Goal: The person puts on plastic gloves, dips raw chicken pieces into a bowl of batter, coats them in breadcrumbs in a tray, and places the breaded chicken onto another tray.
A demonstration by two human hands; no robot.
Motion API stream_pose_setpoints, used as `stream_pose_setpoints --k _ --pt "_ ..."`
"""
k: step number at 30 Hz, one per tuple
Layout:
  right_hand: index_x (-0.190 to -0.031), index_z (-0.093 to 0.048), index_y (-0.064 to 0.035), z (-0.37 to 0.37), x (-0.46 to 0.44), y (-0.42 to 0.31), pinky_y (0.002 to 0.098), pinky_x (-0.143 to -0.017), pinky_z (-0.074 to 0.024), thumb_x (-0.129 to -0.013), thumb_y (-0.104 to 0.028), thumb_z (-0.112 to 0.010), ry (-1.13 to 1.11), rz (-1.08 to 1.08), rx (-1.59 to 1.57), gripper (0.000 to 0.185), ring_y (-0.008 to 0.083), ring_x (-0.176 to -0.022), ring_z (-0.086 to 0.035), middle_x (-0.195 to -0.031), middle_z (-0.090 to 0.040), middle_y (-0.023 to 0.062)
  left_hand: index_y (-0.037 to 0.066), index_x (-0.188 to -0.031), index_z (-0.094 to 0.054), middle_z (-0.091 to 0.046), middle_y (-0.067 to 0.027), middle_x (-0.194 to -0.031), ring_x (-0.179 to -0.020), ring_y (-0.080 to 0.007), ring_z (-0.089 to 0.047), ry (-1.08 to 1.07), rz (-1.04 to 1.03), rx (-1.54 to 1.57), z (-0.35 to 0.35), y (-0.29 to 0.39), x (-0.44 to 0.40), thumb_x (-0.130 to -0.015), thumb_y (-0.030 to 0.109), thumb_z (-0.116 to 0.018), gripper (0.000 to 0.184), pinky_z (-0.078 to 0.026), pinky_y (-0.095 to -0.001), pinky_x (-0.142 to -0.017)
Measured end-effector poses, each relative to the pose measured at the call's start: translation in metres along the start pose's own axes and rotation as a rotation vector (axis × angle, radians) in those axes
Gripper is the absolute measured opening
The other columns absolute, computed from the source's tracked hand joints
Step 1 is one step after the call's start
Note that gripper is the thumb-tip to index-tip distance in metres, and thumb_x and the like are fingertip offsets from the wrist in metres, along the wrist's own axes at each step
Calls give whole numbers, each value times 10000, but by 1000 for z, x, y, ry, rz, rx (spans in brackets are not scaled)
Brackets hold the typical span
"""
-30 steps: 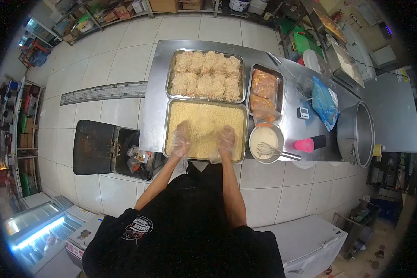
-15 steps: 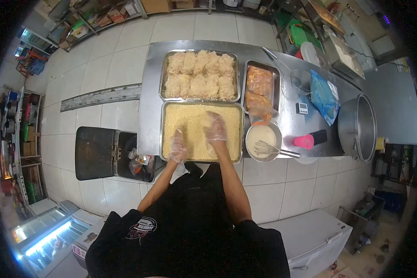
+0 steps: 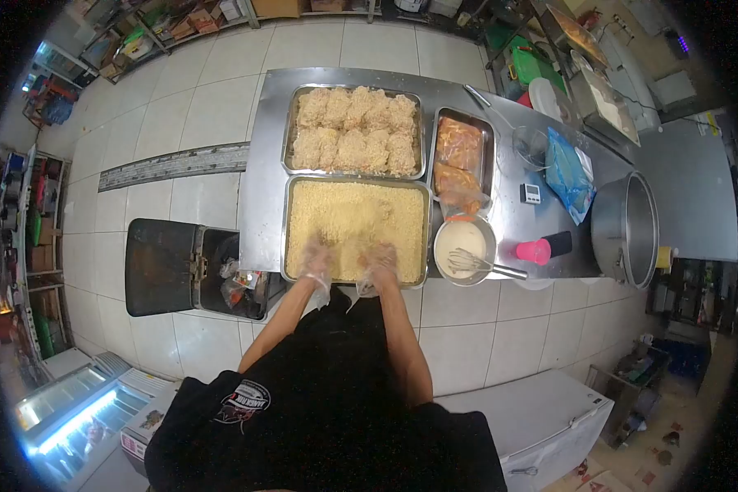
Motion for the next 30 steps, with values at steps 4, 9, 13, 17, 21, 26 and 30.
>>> stream_pose_setpoints --k 4,9,13,17,21,26,30 --pt "-1251 -338 -74 -14 7 -8 331 -776 -529 -847 -29 -593 43 24 -211 479 171 -800 -572 -929 -508 59 -27 -1388 -244 -284 -209 -1430 -1323 -284 -274 -174 -85 -710 -17 41 12 -889 253 -433 602 -182 -432 -1099" --pt "-1103 -497 -25 32 17 -76 326 -672 -552 -896 -158 -559 194 1 -137 254 188 -705 -610 -911 -584 91 -34 -1386 -247 -231 -193 -1458 -1346 -303 -230 -29 -272 -1567 -50 156 30 -906 221 -387 561 -164 -397 -1111" --pt "-996 -558 -7 41 -9 -124 346 -608 -503 -842 -174 -604 193 378 895 233 218 -696 -634 -869 -627 110 -48 -1377 -228 -194 -216 -1454 -1362 -339 -158 -38 -467 -755 -106 112 -24 -896 122 -357 527 -92 -431 -1127" --pt "-1007 -572 -28 39 -34 -153 302 -586 -468 -824 -155 -580 304 585 1151 223 166 -756 -603 -815 -620 68 -33 -1369 -273 -237 -191 -1443 -1363 -326 -170 28 -595 -1017 -97 128 -35 -877 112 -368 522 -99 -420 -1128" --pt "-1098 -516 -54 66 -81 -115 339 -669 -468 -829 -192 -530 201 608 944 302 245 -729 -571 -862 -589 83 -26 -1378 -264 -220 -183 -1457 -1373 -323 -149 -17 -676 -905 -106 135 -37 -856 103 -371 548 -81 -428 -1129" --pt "-1118 -486 -41 53 -78 -122 315 -755 -451 -847 -247 -444 125 494 793 343 215 -868 -525 -989 -544 100 -2 -1415 -192 -145 -143 -1496 -1392 -288 -99 -46 -622 -1350 -81 137 -26 -876 130 -328 572 -57 -440 -1131" --pt "-1046 -540 -23 43 -63 -141 368 -761 -462 -817 -281 -541 222 472 960 346 266 -859 -582 -921 -595 159 11 -1418 -199 -127 -146 -1500 -1393 -304 -80 -48 -510 -1340 -70 130 -18 -853 109 -354 595 -51 -447 -1127"
Point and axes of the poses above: each hand's wrist, its own x-axis away from the middle knuckle, its own z-axis out of the back of the hand, y = z × x, the point moved 8 cm from there along -x, towards the middle knuckle
